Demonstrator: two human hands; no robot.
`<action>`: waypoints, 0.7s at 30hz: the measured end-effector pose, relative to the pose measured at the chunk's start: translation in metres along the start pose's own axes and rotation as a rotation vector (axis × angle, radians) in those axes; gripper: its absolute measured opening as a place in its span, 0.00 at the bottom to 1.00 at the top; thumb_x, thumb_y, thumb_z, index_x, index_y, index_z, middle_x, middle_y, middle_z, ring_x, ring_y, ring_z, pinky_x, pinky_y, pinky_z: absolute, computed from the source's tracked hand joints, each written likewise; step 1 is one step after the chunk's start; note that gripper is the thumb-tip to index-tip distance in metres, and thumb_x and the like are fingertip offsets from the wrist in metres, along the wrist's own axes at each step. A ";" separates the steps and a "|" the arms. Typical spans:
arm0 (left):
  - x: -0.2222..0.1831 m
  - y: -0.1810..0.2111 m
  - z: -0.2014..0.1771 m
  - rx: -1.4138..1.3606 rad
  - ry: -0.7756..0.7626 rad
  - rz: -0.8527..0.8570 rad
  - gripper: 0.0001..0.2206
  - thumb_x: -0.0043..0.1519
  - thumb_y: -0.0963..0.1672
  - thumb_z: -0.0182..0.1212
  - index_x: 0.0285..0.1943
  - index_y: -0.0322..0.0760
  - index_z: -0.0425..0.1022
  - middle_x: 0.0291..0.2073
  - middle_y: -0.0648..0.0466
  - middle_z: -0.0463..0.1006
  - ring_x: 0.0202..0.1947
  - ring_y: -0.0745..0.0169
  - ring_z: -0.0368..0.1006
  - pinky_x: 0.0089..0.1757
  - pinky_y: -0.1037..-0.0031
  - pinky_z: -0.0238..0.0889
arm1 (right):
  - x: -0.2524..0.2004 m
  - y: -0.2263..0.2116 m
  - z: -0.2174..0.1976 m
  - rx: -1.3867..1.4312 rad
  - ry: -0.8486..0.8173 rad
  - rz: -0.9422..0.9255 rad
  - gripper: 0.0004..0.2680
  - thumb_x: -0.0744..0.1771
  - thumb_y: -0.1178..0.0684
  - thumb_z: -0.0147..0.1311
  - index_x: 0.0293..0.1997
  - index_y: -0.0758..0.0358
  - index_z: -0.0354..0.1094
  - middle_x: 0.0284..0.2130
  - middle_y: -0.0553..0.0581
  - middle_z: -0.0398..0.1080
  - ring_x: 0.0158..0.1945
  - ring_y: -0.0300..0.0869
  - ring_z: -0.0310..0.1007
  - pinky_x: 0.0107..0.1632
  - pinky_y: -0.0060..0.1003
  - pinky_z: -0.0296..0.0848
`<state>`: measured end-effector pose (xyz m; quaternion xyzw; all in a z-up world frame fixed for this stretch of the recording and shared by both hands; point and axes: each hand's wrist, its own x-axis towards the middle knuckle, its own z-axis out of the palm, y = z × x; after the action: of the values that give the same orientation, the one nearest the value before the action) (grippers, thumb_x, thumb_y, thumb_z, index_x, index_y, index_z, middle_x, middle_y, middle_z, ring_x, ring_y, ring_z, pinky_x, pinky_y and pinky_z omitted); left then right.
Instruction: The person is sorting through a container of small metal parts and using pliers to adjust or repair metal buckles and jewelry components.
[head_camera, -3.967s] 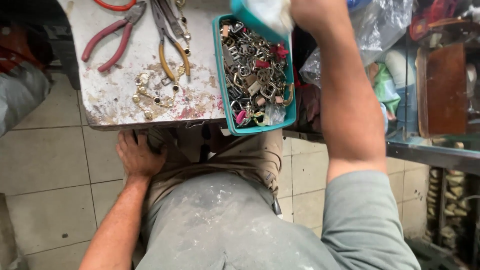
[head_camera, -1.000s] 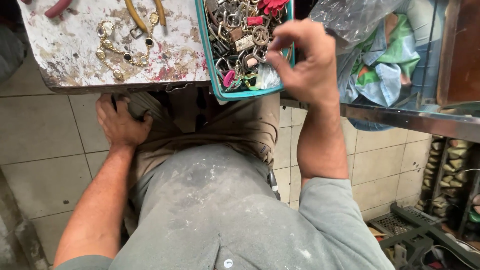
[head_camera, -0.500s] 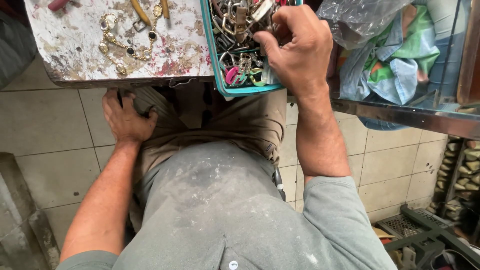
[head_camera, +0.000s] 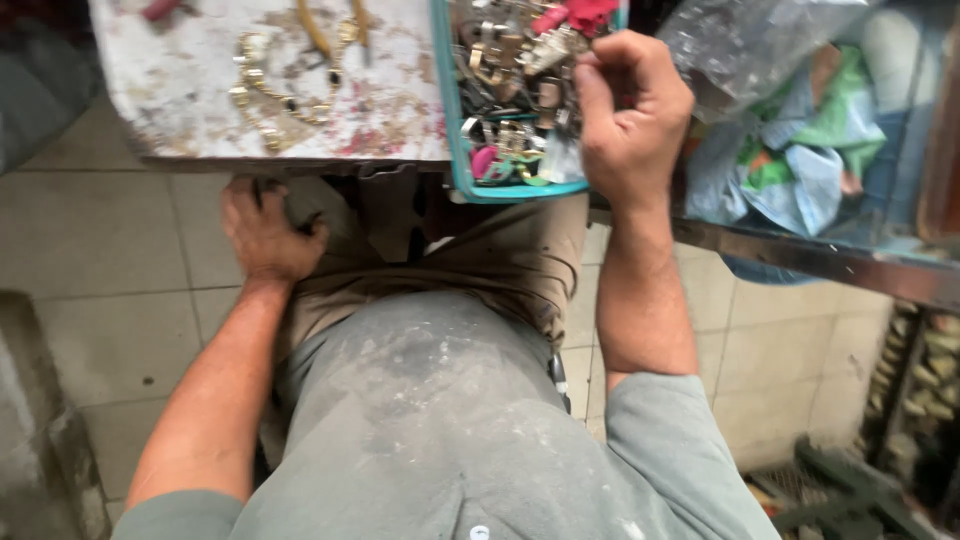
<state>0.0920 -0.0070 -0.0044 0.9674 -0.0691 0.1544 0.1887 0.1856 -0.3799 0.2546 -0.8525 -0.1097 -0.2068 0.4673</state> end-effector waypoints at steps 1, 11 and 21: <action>0.000 -0.002 0.003 0.003 -0.032 -0.017 0.28 0.46 0.51 0.71 0.54 0.31 0.75 0.58 0.34 0.66 0.58 0.28 0.63 0.53 0.41 0.63 | 0.000 -0.001 0.000 -0.095 -0.004 -0.036 0.03 0.69 0.65 0.57 0.44 0.67 0.69 0.38 0.57 0.71 0.39 0.43 0.71 0.43 0.35 0.72; -0.009 -0.005 0.006 0.030 -0.455 -0.321 0.35 0.52 0.57 0.62 0.68 0.40 0.70 0.70 0.38 0.55 0.73 0.33 0.42 0.62 0.46 0.45 | -0.007 0.006 0.002 -0.286 0.035 -0.216 0.04 0.68 0.65 0.62 0.42 0.68 0.70 0.32 0.59 0.71 0.35 0.46 0.71 0.42 0.41 0.71; 0.010 0.015 -0.061 -0.270 -0.284 -0.469 0.11 0.58 0.51 0.63 0.47 0.56 0.84 0.35 0.61 0.84 0.40 0.58 0.82 0.38 0.61 0.74 | -0.041 -0.046 0.048 -0.148 0.134 -0.620 0.06 0.62 0.69 0.65 0.32 0.63 0.77 0.27 0.56 0.75 0.27 0.50 0.73 0.42 0.39 0.72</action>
<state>0.0821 0.0020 0.0580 0.9349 0.1107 -0.0408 0.3347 0.1433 -0.3146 0.2473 -0.7947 -0.3178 -0.4023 0.3248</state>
